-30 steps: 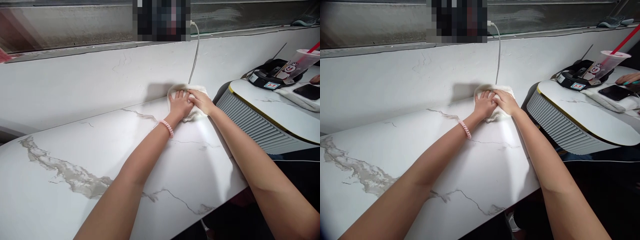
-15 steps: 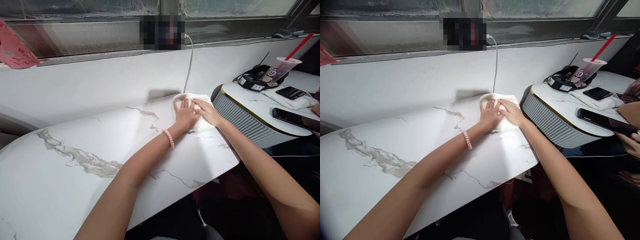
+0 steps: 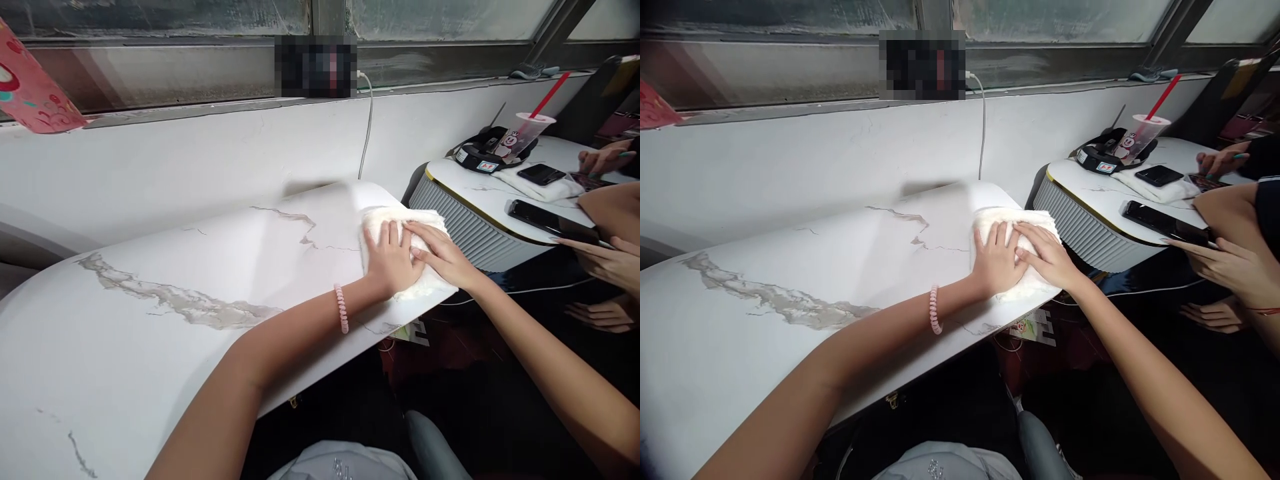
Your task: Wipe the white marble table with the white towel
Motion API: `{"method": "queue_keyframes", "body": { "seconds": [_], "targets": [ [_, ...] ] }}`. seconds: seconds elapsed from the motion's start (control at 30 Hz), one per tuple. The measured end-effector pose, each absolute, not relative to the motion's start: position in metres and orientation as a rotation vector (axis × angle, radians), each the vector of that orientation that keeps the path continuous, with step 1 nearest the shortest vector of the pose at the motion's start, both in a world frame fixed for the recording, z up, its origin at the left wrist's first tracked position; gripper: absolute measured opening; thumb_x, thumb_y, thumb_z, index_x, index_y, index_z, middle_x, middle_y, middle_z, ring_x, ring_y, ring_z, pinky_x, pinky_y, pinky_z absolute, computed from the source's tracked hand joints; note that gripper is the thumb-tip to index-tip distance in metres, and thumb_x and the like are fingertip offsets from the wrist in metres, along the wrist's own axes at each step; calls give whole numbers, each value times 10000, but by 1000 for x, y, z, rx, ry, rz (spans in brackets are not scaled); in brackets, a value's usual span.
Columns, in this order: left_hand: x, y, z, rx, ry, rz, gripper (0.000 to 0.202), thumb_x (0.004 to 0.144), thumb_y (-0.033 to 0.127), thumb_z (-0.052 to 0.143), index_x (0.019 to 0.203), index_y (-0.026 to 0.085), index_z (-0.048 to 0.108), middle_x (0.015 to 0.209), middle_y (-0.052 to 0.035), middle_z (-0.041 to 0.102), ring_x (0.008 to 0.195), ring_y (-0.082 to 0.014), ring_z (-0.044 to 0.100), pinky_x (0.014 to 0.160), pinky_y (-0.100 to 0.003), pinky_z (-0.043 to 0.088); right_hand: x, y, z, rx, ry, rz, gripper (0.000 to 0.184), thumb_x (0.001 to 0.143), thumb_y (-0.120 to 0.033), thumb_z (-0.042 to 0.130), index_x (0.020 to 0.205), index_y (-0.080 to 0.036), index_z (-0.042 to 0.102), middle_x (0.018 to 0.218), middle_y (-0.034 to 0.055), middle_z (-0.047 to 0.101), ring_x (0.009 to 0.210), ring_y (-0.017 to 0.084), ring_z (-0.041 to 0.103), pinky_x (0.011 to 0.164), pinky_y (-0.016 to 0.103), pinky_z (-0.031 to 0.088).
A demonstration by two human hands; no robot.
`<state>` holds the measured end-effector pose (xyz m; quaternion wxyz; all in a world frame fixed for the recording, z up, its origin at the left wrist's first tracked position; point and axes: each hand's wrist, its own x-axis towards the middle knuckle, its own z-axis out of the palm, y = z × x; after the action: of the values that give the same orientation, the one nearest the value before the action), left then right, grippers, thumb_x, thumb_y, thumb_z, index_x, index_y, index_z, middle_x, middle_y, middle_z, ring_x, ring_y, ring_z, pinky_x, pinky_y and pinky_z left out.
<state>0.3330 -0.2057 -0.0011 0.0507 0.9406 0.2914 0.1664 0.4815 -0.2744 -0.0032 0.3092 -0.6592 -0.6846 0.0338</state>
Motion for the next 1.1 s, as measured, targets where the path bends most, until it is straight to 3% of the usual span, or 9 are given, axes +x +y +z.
{"method": "queue_keyframes", "body": {
  "seconds": [0.57,0.87,1.1],
  "targets": [
    [272,-203,1,2847,819,426,603,961,402,343,1458,60,362,1556,-218,309,1458,-354,226,1126,-686,180,416,-271,4,-1792,-1833,125,498,935,-577,422,1342,-299,496,1402,92,502,1320,313,437,1084,568,336],
    [268,-139,9,2736,977,288,579,961,387,282,1495,167,317,1596,-116,267,1487,-274,179,1185,-607,81,409,-196,-3,-1744,-1821,82,411,932,-449,424,1292,-290,545,1359,69,556,1294,305,462,1089,551,331],
    [276,-66,8,2696,1018,322,554,972,346,248,1487,165,342,1589,-95,289,1481,-257,194,1196,-569,80,416,-118,-7,-1718,-1792,76,411,923,-414,405,1258,-243,569,1324,77,590,1244,298,493,1093,519,327]
  ]
}}
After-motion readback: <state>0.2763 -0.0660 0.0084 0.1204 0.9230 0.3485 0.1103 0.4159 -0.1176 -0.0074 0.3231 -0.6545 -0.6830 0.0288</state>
